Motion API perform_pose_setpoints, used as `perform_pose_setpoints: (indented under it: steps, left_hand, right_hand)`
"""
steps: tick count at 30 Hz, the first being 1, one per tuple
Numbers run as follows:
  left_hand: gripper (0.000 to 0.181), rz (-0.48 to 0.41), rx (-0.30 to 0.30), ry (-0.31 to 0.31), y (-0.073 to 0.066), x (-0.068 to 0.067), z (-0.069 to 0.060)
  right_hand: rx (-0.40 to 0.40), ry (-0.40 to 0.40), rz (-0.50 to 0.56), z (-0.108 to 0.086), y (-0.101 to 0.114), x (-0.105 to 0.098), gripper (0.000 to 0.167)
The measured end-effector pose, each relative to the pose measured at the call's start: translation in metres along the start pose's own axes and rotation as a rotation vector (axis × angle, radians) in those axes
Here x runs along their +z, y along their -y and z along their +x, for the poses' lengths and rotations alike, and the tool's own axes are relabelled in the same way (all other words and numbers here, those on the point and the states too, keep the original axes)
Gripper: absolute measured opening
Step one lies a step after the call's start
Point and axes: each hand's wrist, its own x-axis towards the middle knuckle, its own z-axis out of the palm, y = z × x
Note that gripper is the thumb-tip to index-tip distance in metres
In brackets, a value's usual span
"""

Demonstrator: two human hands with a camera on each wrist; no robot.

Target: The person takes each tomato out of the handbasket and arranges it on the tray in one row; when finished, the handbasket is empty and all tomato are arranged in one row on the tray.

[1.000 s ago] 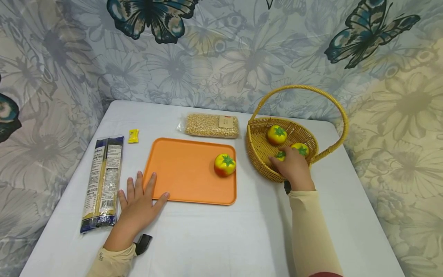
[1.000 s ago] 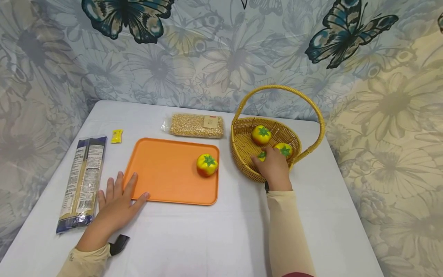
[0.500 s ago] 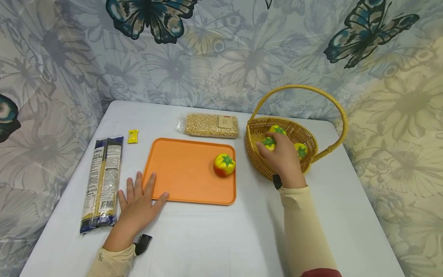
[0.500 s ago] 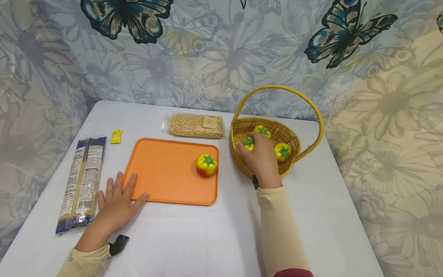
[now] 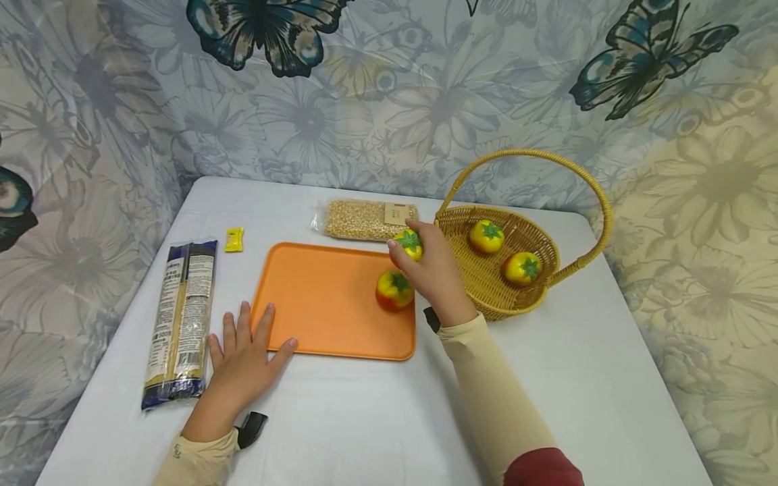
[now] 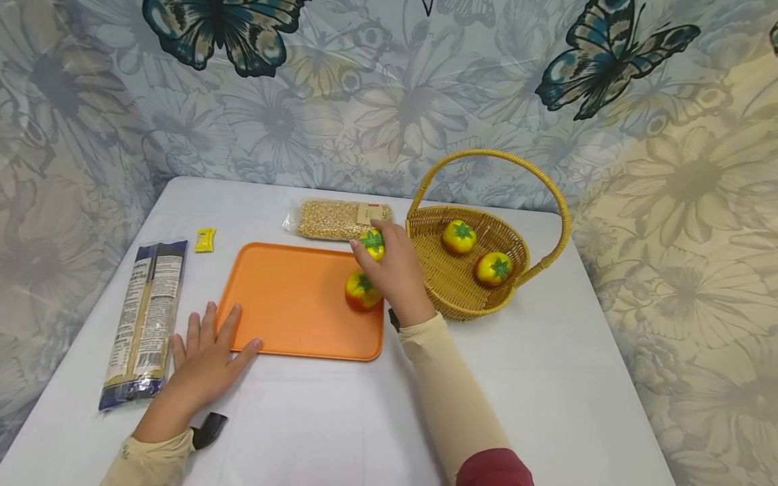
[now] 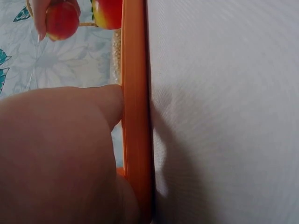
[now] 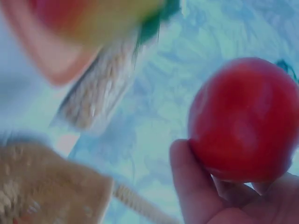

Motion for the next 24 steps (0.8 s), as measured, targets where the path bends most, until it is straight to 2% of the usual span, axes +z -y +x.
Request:
perform_pose_setpoints:
  steps: [8,17,24]
  left_hand:
    - [0.094,-0.002,0.005,-0.006,0.001,0.0,0.001]
    - [0.093,-0.005,0.009,-0.024,0.002,0.002,0.002]
    - [0.094,-0.003,0.008,-0.037,0.001,0.002,0.002]
  right_hand:
    - [-0.077,0.07,-0.026,0.002,0.009,0.035,0.064]
    - [-0.136,0.118,-0.084,-0.001,0.017,0.059,0.062]
    - [-0.14,0.222,-0.182,-0.004,0.021,0.073,0.073]
